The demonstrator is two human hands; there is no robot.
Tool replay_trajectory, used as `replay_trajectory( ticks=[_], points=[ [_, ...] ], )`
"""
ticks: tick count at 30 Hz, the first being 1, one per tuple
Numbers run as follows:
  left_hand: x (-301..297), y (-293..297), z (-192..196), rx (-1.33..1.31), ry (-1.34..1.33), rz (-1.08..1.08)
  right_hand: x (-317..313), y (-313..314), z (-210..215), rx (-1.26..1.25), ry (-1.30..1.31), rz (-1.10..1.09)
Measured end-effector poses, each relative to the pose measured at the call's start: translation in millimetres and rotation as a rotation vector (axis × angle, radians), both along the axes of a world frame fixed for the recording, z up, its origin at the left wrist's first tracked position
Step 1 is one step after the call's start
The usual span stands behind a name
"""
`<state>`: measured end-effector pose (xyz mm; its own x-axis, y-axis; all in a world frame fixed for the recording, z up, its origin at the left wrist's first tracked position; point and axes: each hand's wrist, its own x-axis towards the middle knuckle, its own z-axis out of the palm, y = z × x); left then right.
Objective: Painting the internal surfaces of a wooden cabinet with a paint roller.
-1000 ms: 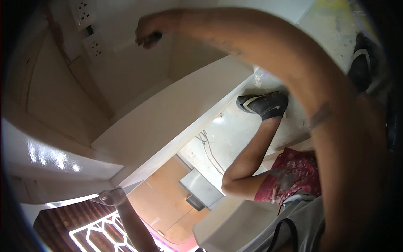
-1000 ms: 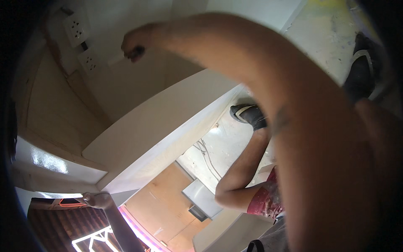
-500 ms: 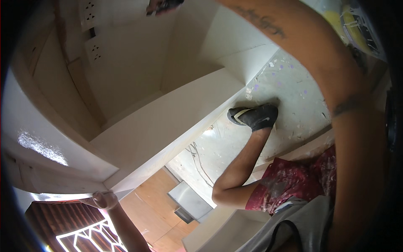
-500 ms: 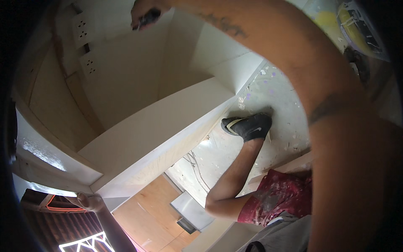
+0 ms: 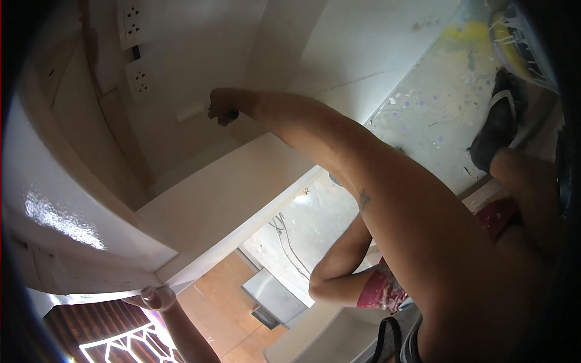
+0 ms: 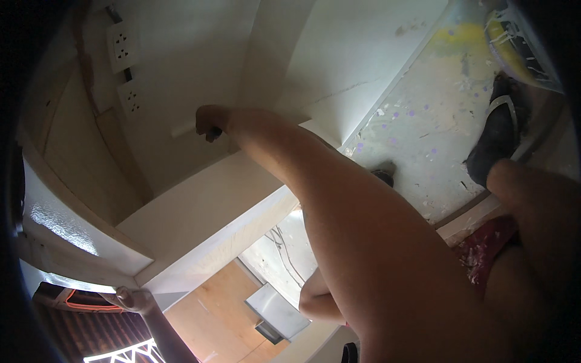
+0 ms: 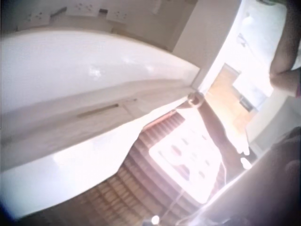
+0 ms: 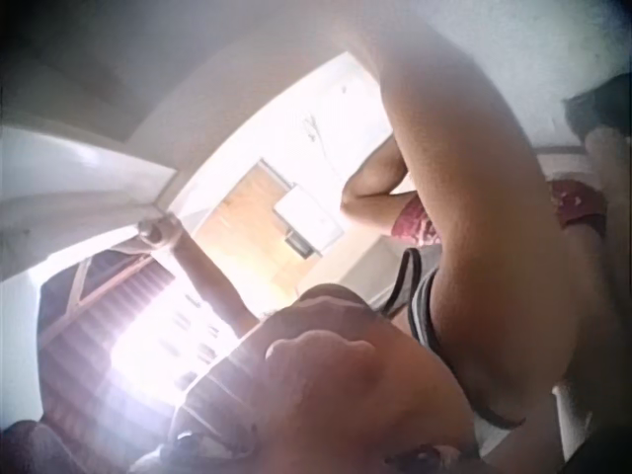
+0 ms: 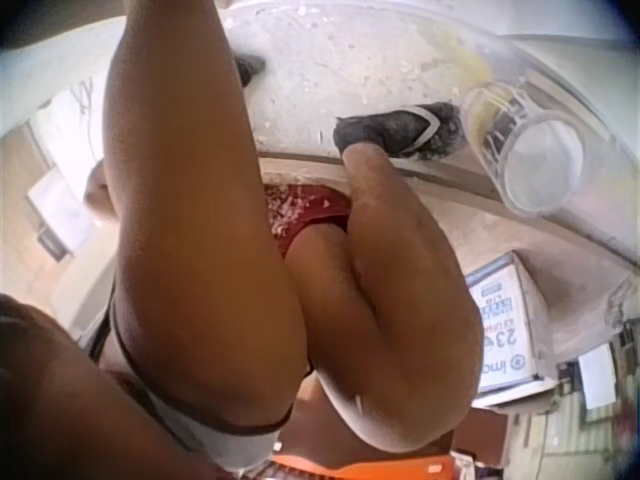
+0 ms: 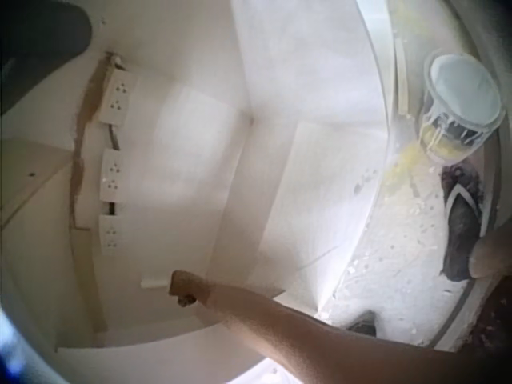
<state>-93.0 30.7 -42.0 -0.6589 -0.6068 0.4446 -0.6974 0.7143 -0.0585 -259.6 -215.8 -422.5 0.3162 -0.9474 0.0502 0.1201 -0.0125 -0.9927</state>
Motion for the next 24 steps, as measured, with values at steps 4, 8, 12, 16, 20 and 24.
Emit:
replay_trajectory(
  ticks=[4,8,12,16,20,24],
  points=[
    [-3.2,2.0,-1.7,0.002,0.007,-0.002,-45.2,0.4,-29.1,-0.123,-0.048,0.004],
    [-10.7,2.1,-6.3,0.002,0.013,-0.006,-154.1,42.2,-59.2,-0.351,-0.404,-0.192],
    [-22.3,0.4,-12.3,0.009,0.024,-0.017,-274.7,92.3,-46.6,0.139,-0.277,-0.094],
    [-35.0,-3.4,-17.1,0.010,0.034,-0.035,-326.9,138.4,-42.4,0.257,-0.438,-0.442],
    [-39.7,-5.4,-18.3,0.014,0.013,-0.049,-329.2,149.4,-55.7,0.190,-0.626,-0.636],
    [-40.2,-6.7,-17.9,0.000,-0.001,-0.073,-291.0,116.4,-60.5,0.156,-0.737,-0.886]
  ],
)
